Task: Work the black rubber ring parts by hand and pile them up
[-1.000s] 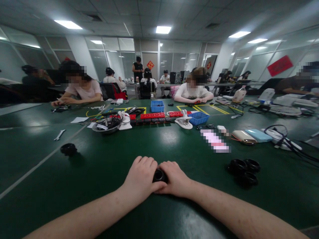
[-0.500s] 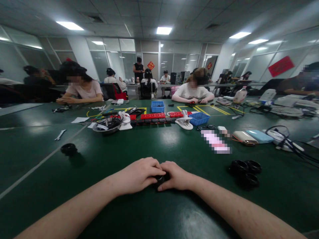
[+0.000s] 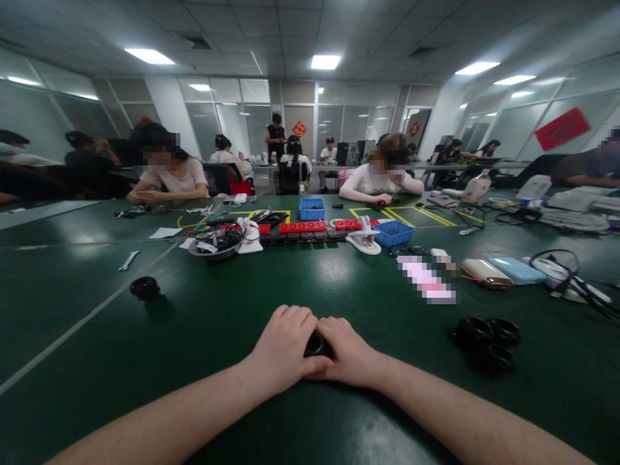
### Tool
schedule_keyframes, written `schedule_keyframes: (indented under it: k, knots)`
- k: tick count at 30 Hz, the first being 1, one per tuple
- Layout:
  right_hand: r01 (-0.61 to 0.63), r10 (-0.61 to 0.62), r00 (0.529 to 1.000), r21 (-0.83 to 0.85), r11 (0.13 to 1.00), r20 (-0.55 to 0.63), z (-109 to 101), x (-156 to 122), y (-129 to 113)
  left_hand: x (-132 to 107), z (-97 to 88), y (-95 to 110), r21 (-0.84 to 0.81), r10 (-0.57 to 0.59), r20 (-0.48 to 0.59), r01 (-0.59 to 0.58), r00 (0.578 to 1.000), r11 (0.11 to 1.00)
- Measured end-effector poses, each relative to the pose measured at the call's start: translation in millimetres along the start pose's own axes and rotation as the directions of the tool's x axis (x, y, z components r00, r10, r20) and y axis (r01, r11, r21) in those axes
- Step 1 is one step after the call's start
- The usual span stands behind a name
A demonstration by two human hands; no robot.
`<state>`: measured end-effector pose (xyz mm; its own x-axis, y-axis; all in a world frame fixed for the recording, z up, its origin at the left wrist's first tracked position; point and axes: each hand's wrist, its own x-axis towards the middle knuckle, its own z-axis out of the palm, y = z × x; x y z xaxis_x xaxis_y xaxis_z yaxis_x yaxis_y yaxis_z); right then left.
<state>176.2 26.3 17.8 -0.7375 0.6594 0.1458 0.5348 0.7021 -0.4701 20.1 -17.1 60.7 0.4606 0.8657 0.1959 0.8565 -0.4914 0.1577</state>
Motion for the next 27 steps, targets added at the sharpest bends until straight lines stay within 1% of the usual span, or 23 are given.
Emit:
schedule_keyframes:
  k: [3,6,9,11,13,16,18,21,23,24,27]
  knots:
    - [0.075,-0.079,0.995,0.066,0.995,0.068,-7,2,9,-1,-9.1,-10,-0.121,0.164,0.039,-0.158,0.986,0.98]
    - [0.11,-0.121,0.987,0.109,0.988,0.104,-11,3,14,-1,-22.6,-18,-0.263,0.308,0.087,-0.276,0.947,0.924]
    - [0.121,-0.136,0.984,0.13,0.984,0.116,-13,4,15,1,-32.5,-22,-0.324,0.362,0.178,-0.293,0.915,0.9]
    - [0.123,-0.139,0.983,0.135,0.983,0.123,-13,5,15,2,-34.2,-24,-0.333,0.369,0.214,-0.288,0.905,0.898]
    - [0.114,-0.13,0.984,0.131,0.985,0.125,-14,5,14,3,-32.6,-24,-0.337,0.354,0.214,-0.271,0.91,0.901]
    - [0.073,-0.085,0.99,0.101,0.992,0.115,-14,5,12,4,-26.7,-21,-0.318,0.293,0.197,-0.222,0.936,0.922]
    - [0.031,-0.038,0.995,0.066,0.997,0.094,-11,4,9,3,-21.5,-17,-0.236,0.2,0.176,-0.156,0.964,0.959]
    - [-0.043,0.044,0.998,-0.014,0.999,0.033,-5,2,1,1,-11.7,-5,-0.082,0.02,0.102,-0.011,0.995,0.997]
    - [-0.079,0.079,0.997,-0.063,0.995,-0.004,0,1,-4,0,-5.0,2,-0.019,-0.063,0.05,0.064,0.997,0.998]
    - [-0.087,0.086,0.996,-0.078,0.993,-0.014,2,1,-5,-1,-2.2,6,-0.001,-0.083,0.032,0.083,0.996,0.997]
    - [-0.078,0.077,0.997,-0.082,0.994,-0.016,2,0,-6,0,1.7,9,0.033,-0.1,0.012,0.1,0.995,0.994]
